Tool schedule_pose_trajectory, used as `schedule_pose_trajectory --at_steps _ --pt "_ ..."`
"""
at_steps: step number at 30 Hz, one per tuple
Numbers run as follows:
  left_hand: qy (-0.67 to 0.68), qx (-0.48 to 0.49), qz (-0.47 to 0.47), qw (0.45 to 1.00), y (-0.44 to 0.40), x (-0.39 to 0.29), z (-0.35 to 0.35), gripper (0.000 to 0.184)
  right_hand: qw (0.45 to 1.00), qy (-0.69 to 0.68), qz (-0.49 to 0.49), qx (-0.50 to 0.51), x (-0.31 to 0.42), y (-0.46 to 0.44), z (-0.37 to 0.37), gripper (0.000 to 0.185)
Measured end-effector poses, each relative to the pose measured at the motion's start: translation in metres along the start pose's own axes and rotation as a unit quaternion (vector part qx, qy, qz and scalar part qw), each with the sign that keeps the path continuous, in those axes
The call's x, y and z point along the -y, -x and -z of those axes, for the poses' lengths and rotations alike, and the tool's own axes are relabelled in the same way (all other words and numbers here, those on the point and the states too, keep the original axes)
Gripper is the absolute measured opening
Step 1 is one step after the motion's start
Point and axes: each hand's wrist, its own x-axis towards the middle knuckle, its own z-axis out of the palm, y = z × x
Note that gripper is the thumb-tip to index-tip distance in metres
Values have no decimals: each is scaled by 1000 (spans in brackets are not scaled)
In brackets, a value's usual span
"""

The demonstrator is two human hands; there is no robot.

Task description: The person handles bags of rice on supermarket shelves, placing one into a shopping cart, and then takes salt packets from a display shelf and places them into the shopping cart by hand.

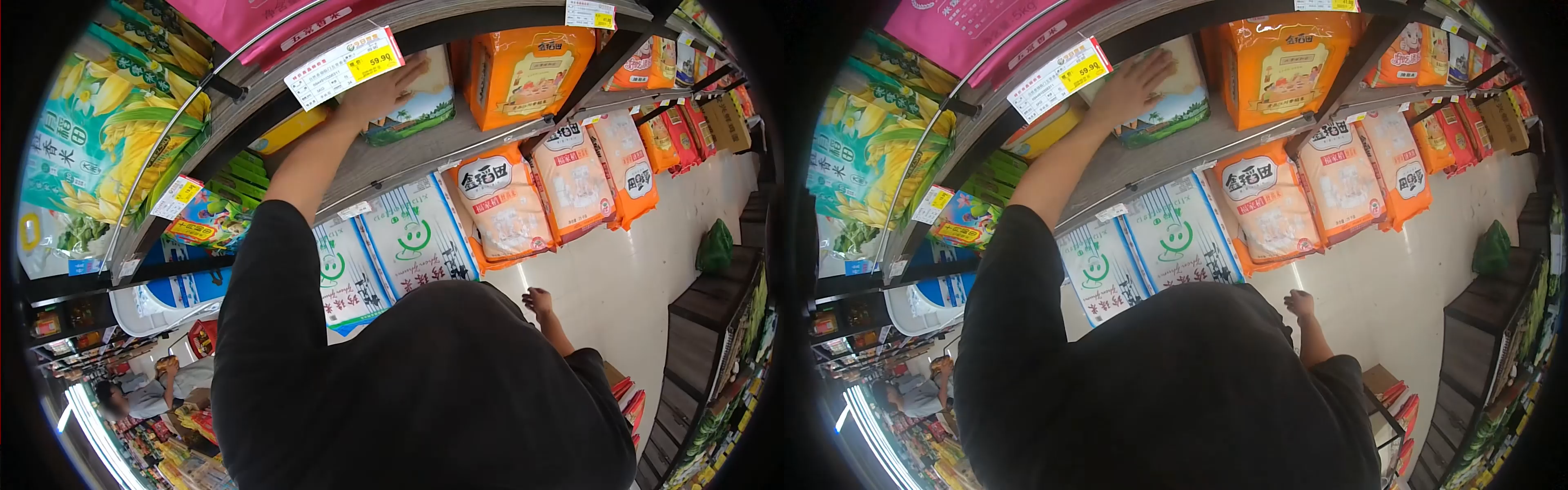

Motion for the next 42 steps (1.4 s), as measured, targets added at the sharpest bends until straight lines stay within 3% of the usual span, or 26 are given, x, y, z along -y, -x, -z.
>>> schedule_pose_trajectory --at_steps 1,3,5,7,11,13,14,18,19,20,23,24,25,26,27,30,31,34,35,36,37,38,39,40,41,42 --pt "-41 -38 -70 996 6 -8 10 77 1000 -4 24 13 11 0 1 34" --pt "-27 45 -59 997 12 -23 11 77 997 -2 71 -2 38 20 -3 36" --pt "122 96 -77 985 18 -35 -15 72 996 -7 89 1 35 29 5 36" --pt "52 62 -145 986 28 -53 -25 69 993 -16 115 6 24 30 15 37" --pt "12 21 -200 980 43 -88 -36 56 996 -59 34 -57 -59 35 44 40" --pt "102 108 -39 988 55 -116 13 49 995 -84 -34 -50 -142 15 69 34" --pt "137 13 -14 990 69 -124 15 41 995 -68 -61 -49 -170 19 77 32" --pt "255 27 69 964 169 -173 19 26 992 43 -106 -48 -225 68 84 28" --pt "270 55 69 959 207 -187 13 25 991 61 -107 -47 -228 78 82 27" --pt "298 225 116 920 246 -203 18 31 991 73 -105 -44 -232 85 78 25" --pt "344 424 128 828 443 -270 -47 38 995 61 -73 -34 -231 94 60 22" --pt "356 571 121 730 466 -274 -5 43 998 28 -50 -33 -221 95 51 21" --pt "365 565 16 740 563 -296 -50 44 999 -15 -28 -34 -212 98 41 21" --pt "345 679 0 648 602 -303 -31 38 998 -50 -5 -39 -205 103 32 24" --pt "370 659 -22 654 687 -323 -56 32 995 -85 19 -43 -196 109 22 27" --pt "403 626 39 667 721 -315 -48 31 989 -101 66 -88 -193 110 -6 29" --pt "417 611 70 670 732 -307 -41 31 986 -122 105 -48 -205 107 -10 32" --pt "461 568 149 665 761 -293 -7 30 981 -137 76 -110 -216 163 -63 34" --pt "436 587 101 675 733 -279 1 31 984 -137 58 -100 -235 172 -76 34" --pt "435 557 104 700 753 -284 -42 32 985 -138 34 -96 -260 184 -86 35" --pt "453 468 18 758 765 -280 -80 35 986 -129 30 -97 -289 192 -100 34" --pt "481 454 89 745 795 -289 -139 16 988 -121 44 -90 -324 202 -111 36" --pt "381 389 -150 825 781 -277 -159 36 987 -100 45 -114 -364 213 -121 34" --pt "439 378 -141 803 788 -274 -199 31 985 -52 30 -160 -396 237 -134 31" --pt "316 423 -280 802 737 -264 -168 33 982 52 -6 -179 -452 236 -133 28" --pt "337 313 -253 851 727 -264 -179 36 978 75 16 -193 -525 228 -132 28"
